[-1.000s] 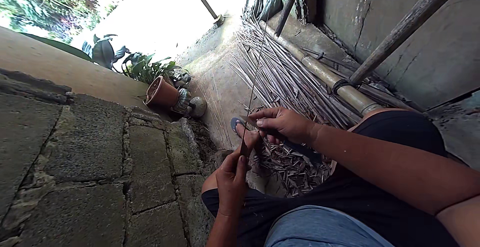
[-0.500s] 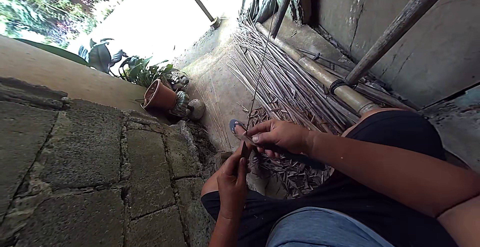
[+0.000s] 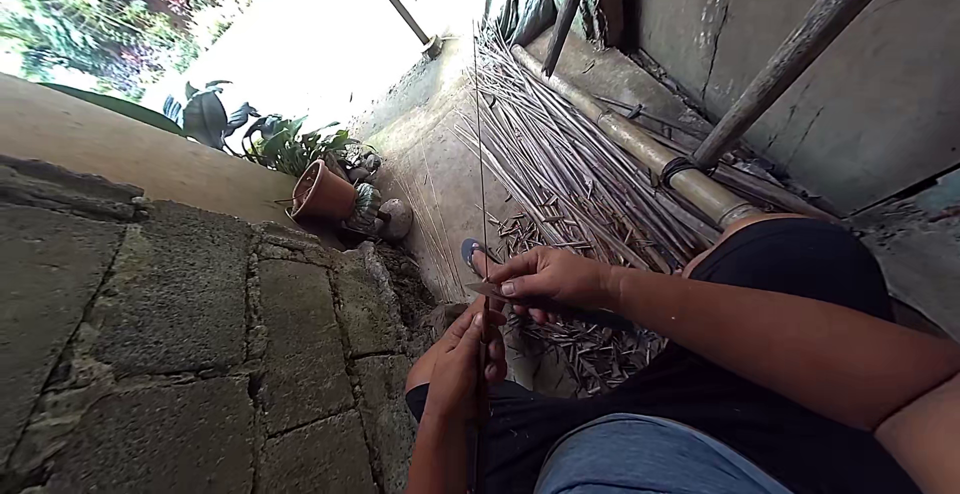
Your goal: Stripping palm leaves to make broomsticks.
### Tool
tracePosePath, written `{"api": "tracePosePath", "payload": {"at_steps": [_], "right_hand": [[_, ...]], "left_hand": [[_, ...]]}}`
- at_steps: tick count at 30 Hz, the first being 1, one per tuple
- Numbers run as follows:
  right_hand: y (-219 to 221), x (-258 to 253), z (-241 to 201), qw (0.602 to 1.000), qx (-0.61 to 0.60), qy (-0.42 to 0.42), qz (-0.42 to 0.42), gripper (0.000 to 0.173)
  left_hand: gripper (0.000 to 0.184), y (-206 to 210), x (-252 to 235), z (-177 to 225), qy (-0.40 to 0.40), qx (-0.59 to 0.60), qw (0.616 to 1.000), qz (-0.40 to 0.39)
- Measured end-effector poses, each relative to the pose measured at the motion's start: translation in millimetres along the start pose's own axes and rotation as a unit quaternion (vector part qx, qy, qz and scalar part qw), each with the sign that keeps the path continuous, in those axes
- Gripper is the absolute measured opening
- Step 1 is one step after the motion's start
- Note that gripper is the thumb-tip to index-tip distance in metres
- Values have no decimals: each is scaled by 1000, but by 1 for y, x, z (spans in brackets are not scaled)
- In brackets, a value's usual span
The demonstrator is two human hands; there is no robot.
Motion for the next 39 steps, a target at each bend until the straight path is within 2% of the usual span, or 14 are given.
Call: {"api": "tracePosePath", "payload": {"at_steps": [2,5,8,10,13,15,19,21,24,27,31,33,36,39], "right_hand": [[-8,-2,-10,999,-23,-18,41,32],[-19,-3,-16,996,-43,-13,77,31],[-13,3,-10,999,-13,-1,-33,33],[-11,2,-9,998,-13,-5,-55,32],[-24,-2,-18,998,-48,-1,39,30],[-32,-3,-20,996,-57,6,67,31],[-18,2,-9,998,-15,19,-65,30],[-16,1,-9,998,-8,29,-55,29],[-24,-1,-17,998,-4,54,10,29],[-29,-2,-18,997,-15,61,55,29],[-49,-4,-27,986,-55,17,159,29],[-53,-4,-25,987,-70,11,146,31],[-38,-3,-17,996,-61,13,60,31],[-38,-6,-18,993,-48,-35,100,28]], "left_hand": [[32,-5,1,-1,-30,68,994,-83],[29,-6,1,-6,-48,99,987,-121],[26,-3,-1,-8,-85,173,963,-189],[25,-2,-2,-9,-101,204,949,-217],[25,-2,-3,-10,-99,184,956,-204],[25,-1,-3,-11,-106,172,959,-198],[27,-1,-3,-13,-102,190,955,-205],[29,-4,-4,-12,-75,145,973,-164],[31,-5,-3,-12,-31,24,998,-44],[32,-4,-5,-11,-9,-29,1000,-6],[34,-5,-3,-12,-13,-49,999,-16],[34,-4,-4,-14,-20,-45,998,-33],[35,-5,-5,-15,-25,-25,998,-52],[36,-8,-2,-18,-49,9,995,-88]]}}
Point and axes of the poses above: each hand's wrist, its own x-axis away from the middle knuckle, its own y-axis out of the palm, z = x × y, the point moved 2 cm from there along -x, towards the middle knuckle, and after that the axes turned 9 degrees about -y, right-handed, at the moved point
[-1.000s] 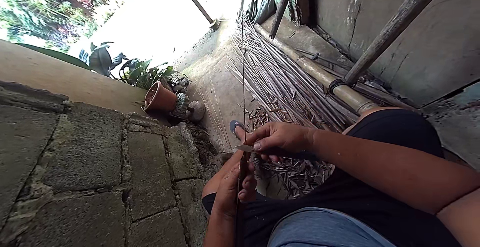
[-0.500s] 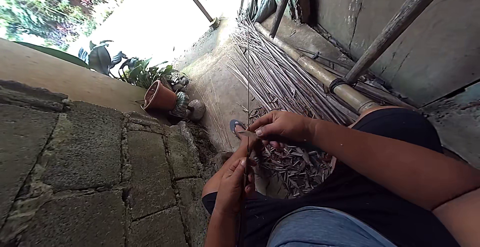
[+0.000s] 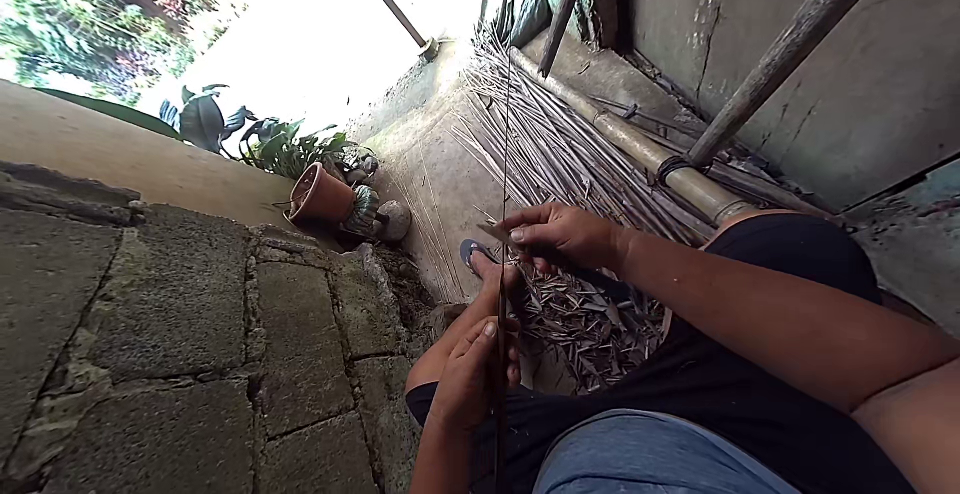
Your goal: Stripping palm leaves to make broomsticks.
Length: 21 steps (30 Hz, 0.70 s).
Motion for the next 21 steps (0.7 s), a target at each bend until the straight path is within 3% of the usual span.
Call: {"api": "tracePosePath", "payload": {"at_steps": [2,4,11,21], "right_hand": [[-8,-4,-3,999,-2,-20,43,28],[-8,-3,-1,1000,-4,-6,29,28],[27,12,19,981,84,62,-161,23],[21,7,25,965,102,-56,-235,25]], "left_hand": [[27,0,3,-4,-14,13,1000,-7],[23,1,4,-6,-12,9,1000,15],[21,8,0,14,65,-21,992,106],[17,13,5,12,24,92,995,7]]}}
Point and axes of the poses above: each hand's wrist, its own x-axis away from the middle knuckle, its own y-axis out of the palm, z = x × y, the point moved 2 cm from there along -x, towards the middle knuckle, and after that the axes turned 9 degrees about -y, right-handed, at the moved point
